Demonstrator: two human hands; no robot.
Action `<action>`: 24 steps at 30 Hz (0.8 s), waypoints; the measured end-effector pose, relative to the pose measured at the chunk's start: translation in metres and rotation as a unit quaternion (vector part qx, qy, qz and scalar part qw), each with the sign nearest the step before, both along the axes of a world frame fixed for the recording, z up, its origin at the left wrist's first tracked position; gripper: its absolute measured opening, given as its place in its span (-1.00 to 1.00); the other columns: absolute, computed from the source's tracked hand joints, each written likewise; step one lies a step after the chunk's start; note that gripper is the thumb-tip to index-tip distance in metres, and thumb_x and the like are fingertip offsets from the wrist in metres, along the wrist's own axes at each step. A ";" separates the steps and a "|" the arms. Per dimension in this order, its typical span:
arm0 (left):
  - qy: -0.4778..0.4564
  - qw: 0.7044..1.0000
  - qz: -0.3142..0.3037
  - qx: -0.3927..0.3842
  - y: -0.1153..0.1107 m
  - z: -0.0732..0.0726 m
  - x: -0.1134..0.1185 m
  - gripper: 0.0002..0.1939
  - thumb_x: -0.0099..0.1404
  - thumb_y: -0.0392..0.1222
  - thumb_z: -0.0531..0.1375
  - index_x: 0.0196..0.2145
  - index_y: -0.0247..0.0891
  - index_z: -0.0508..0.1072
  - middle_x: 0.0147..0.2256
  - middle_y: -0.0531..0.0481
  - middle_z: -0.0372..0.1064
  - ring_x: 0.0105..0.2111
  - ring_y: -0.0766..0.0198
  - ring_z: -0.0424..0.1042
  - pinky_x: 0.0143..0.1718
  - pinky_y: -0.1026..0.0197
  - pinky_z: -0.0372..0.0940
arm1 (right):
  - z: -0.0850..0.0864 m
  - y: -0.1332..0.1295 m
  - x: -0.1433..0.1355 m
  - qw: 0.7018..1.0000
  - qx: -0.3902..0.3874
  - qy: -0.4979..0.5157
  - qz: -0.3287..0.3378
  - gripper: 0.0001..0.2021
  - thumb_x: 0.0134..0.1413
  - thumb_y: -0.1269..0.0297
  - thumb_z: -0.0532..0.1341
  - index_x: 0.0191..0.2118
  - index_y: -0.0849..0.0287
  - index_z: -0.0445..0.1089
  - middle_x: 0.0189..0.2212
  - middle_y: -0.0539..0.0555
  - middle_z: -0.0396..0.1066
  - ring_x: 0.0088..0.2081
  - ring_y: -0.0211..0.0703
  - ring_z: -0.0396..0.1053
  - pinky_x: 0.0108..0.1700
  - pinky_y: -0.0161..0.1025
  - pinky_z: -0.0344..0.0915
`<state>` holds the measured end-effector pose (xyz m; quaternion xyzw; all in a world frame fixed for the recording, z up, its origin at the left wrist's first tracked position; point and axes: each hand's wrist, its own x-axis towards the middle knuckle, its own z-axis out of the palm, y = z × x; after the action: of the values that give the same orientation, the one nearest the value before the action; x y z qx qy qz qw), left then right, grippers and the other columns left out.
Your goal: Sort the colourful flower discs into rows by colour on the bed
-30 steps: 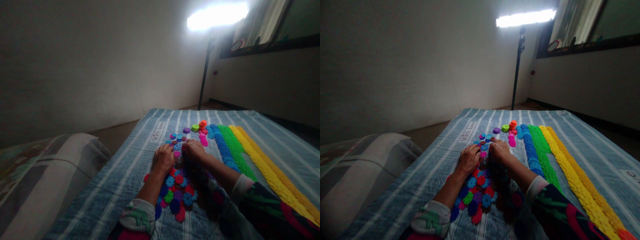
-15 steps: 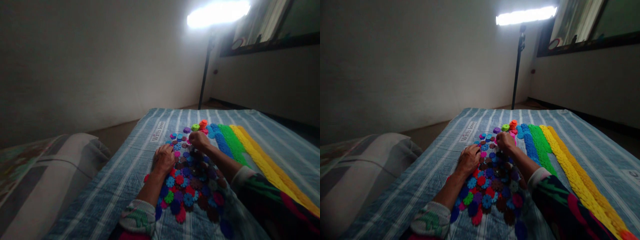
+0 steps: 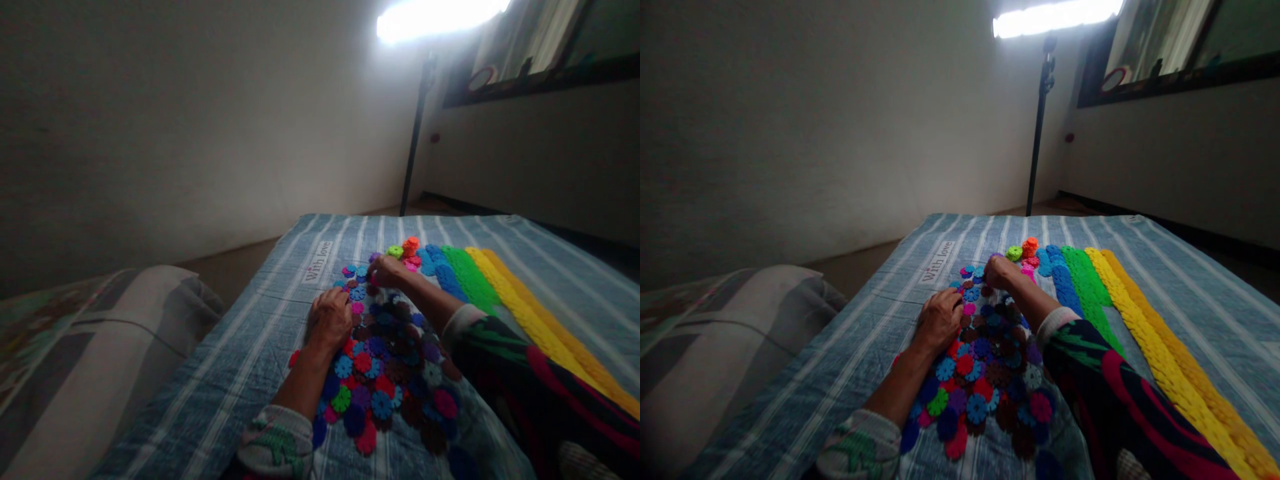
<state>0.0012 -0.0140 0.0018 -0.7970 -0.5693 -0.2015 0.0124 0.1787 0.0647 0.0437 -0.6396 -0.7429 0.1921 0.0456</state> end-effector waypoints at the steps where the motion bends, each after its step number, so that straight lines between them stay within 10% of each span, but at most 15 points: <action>1: -0.001 1.000 0.002 0.000 0.000 0.000 0.000 -0.83 0.29 -0.26 0.06 -0.28 -0.20 0.46 -0.13 -0.05 0.44 -0.09 0.16 0.36 -0.03 0.11 0.22 | 0.000 0.000 0.000 1.000 -0.005 0.001 0.008 -0.75 0.23 0.18 0.21 -0.04 0.18 0.39 -0.08 0.09 0.39 -0.13 -0.11 0.41 -0.14 -0.11 0.39; 24: -0.010 1.000 0.005 -0.006 0.002 -0.003 0.000 -0.81 0.29 -0.26 0.06 -0.24 -0.22 0.47 -0.05 -0.07 0.43 -0.03 0.13 0.36 0.03 0.07 0.22 | -0.008 0.010 0.009 0.998 -0.047 0.028 -0.003 -0.66 0.22 0.17 0.21 0.05 0.20 0.34 0.00 0.11 0.35 -0.08 -0.03 0.39 -0.11 -0.06 0.39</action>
<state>0.0010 -0.0123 -0.0012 -0.7923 -0.5744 -0.2059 0.0028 0.1881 0.0744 0.0354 -0.6374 -0.7297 0.2447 0.0371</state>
